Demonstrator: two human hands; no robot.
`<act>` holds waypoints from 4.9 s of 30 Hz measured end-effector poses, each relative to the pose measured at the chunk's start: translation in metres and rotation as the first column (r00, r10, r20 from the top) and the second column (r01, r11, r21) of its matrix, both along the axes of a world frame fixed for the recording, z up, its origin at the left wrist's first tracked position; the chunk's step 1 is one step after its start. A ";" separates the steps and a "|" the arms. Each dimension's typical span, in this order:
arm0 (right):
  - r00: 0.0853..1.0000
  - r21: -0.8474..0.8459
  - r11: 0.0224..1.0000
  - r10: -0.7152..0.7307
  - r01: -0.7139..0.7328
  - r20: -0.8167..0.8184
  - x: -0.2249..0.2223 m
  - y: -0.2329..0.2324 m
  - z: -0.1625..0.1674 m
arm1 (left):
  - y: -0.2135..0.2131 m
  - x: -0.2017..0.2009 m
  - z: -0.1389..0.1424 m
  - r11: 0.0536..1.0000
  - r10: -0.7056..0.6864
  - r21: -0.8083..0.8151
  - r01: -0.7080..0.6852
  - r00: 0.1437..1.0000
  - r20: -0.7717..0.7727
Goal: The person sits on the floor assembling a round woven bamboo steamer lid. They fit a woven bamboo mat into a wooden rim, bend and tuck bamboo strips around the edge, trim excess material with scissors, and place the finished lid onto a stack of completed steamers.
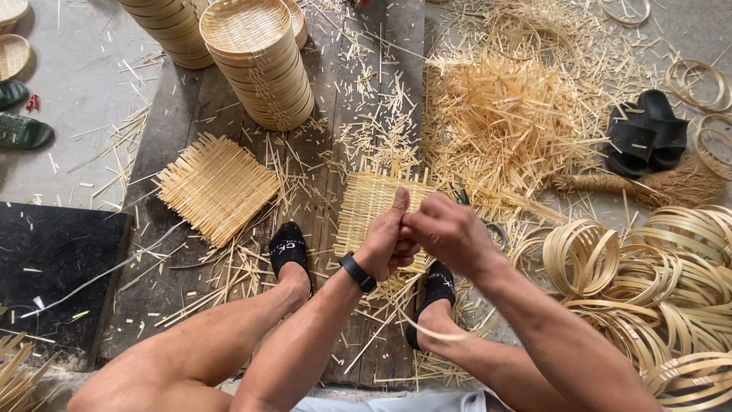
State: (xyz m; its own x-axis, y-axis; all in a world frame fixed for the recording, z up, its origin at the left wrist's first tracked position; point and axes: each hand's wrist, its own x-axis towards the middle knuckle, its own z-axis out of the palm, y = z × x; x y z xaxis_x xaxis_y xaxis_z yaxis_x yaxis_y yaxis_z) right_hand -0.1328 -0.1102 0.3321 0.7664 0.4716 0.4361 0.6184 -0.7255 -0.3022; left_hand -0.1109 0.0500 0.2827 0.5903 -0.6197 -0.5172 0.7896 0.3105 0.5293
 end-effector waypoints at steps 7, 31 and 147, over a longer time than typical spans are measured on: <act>0.555 0.587 0.359 0.201 0.725 -0.808 0.017 -0.050 -0.004 | 0.038 0.033 -0.011 0.880 0.470 -0.209 -0.427 0.846 0.253; 0.500 0.692 0.128 0.600 0.710 -0.625 0.005 -0.055 -0.071 | 0.057 0.053 -0.013 0.955 0.233 0.137 -0.262 0.952 0.197; 0.946 -0.404 0.903 -0.246 0.145 -0.210 0.004 0.062 -0.249 | 0.005 0.131 -0.245 0.571 -0.448 0.714 -0.405 0.576 0.684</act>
State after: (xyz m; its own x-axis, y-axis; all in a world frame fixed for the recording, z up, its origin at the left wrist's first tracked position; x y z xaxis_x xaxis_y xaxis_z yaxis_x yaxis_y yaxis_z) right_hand -0.1288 -0.0484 0.0832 0.9196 0.3911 0.0371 0.3928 -0.9136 -0.1055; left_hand 0.0199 0.0551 0.0374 0.9582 -0.2620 -0.1149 -0.0470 -0.5404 0.8401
